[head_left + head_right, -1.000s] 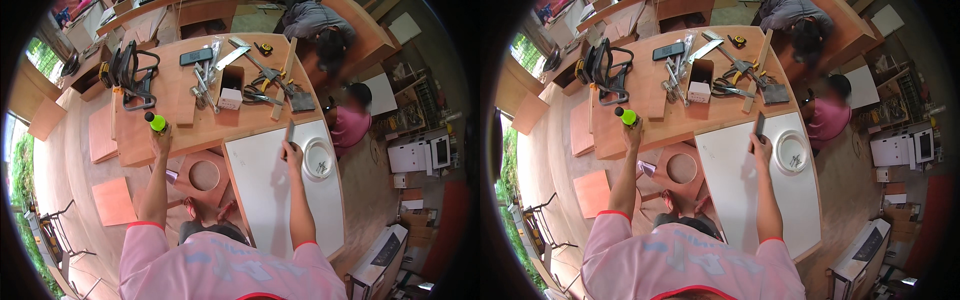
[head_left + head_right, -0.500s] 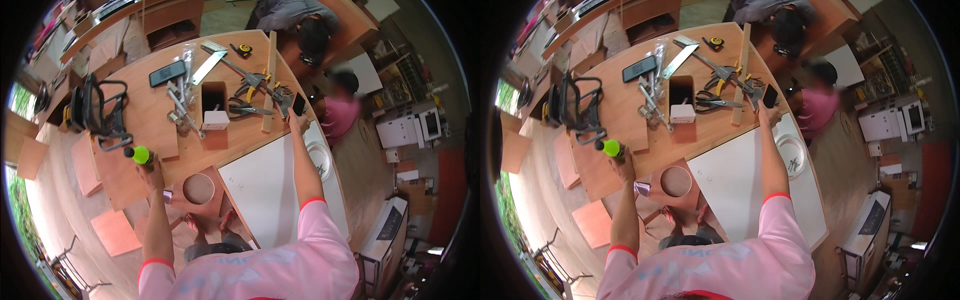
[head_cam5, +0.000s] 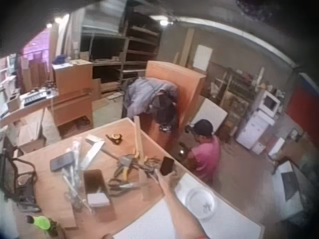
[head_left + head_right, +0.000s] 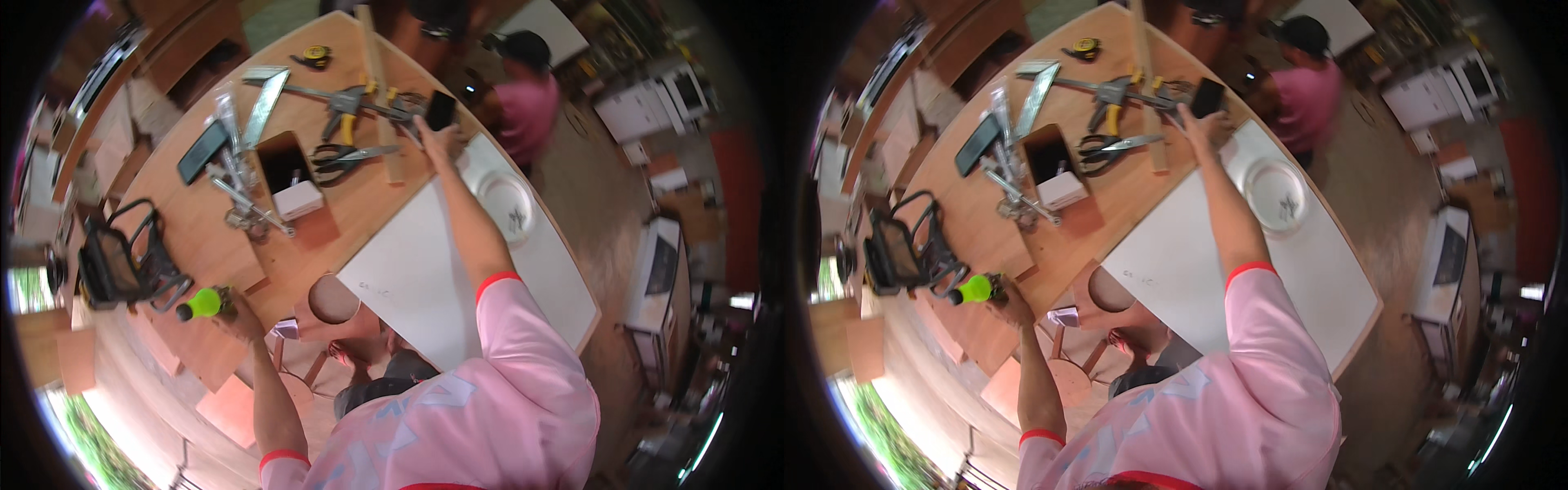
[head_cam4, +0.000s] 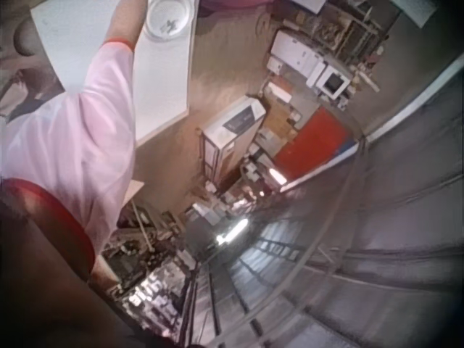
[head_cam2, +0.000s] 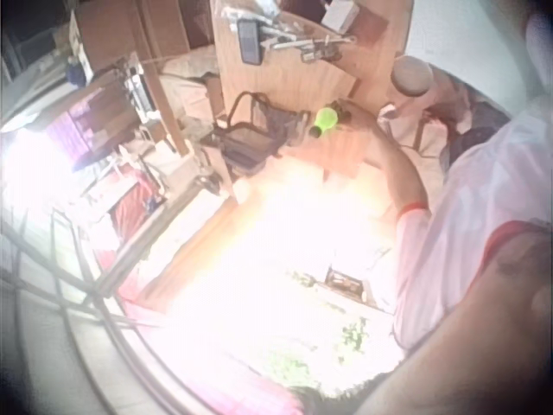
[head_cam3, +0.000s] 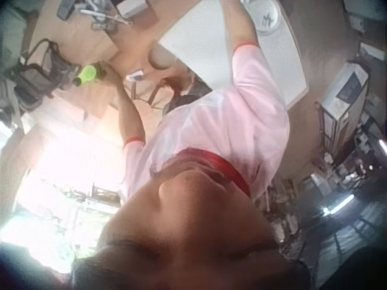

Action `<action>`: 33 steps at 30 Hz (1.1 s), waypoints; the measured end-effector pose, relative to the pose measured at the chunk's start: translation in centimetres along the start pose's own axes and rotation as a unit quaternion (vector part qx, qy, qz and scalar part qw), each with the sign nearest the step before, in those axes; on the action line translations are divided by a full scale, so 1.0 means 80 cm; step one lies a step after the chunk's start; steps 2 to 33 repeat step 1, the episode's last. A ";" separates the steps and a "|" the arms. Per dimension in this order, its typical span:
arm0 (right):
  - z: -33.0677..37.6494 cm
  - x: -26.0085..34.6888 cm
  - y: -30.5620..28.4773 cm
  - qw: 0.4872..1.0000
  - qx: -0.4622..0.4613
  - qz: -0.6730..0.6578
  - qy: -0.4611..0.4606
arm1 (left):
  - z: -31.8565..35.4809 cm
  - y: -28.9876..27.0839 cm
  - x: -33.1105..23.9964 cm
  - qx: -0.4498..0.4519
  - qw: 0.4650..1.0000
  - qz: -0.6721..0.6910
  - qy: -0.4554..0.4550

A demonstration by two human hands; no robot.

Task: The person sits on the floor and repeatedly aligns and stacks several large pinkish wooden panels. They lift, rotate, and place the panels into a small pile, then stand and walk to a workbench to retrieve a small item from a drawer.

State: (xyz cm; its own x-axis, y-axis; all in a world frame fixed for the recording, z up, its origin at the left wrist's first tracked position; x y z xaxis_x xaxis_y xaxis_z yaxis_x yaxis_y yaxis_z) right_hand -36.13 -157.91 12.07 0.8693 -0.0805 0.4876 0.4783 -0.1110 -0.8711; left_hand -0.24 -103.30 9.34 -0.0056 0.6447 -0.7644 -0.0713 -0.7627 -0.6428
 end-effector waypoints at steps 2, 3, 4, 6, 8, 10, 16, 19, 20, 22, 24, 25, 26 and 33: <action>0.022 -0.007 -0.017 0.998 0.020 -0.051 -0.021 | -0.005 0.003 0.002 0.006 1.000 0.011 -0.012; 0.022 -0.007 -0.017 0.998 0.020 -0.051 -0.021 | -0.005 0.003 0.002 0.006 1.000 0.011 -0.012; 0.022 -0.007 -0.017 0.998 0.020 -0.051 -0.021 | -0.005 0.003 0.002 0.006 1.000 0.011 -0.012; 0.022 -0.007 -0.017 0.998 0.020 -0.051 -0.021 | -0.005 0.003 0.002 0.006 1.000 0.011 -0.012; 0.022 -0.007 -0.017 0.998 0.020 -0.051 -0.021 | -0.005 0.003 0.002 0.006 1.000 0.011 -0.012; 0.022 -0.007 -0.017 0.998 0.020 -0.051 -0.021 | -0.005 0.003 0.002 0.006 1.000 0.011 -0.012; 0.022 -0.007 -0.017 0.998 0.020 -0.051 -0.021 | -0.005 0.003 0.002 0.006 1.000 0.011 -0.012; 0.022 -0.007 -0.017 0.998 0.020 -0.051 -0.021 | -0.005 0.003 0.002 0.006 1.000 0.011 -0.012; 0.022 -0.007 -0.017 0.998 0.020 -0.051 -0.021 | -0.005 0.003 0.002 0.006 1.000 0.011 -0.012; 0.022 -0.007 -0.017 0.998 0.020 -0.051 -0.021 | -0.005 0.003 0.002 0.006 1.000 0.011 -0.012; 0.022 -0.007 -0.017 0.998 0.020 -0.051 -0.021 | -0.005 0.003 0.002 0.006 1.000 0.011 -0.012; 0.022 -0.007 -0.017 0.998 0.020 -0.051 -0.021 | -0.005 0.003 0.002 0.006 1.000 0.011 -0.012; 0.022 -0.007 -0.017 0.998 0.020 -0.051 -0.021 | -0.005 0.003 0.002 0.006 1.000 0.011 -0.012; 0.022 -0.007 -0.017 0.998 0.020 -0.051 -0.021 | -0.005 0.003 0.002 0.006 1.000 0.011 -0.012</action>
Point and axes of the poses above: each hand's wrist, its own z-axis away from the middle knuckle, its own y-axis out of the palm, x = y × z, the point moved 6 cm from there along -z, towards the middle knuckle, and after that the axes turned 9 degrees about -y, right-handed, at the moved point
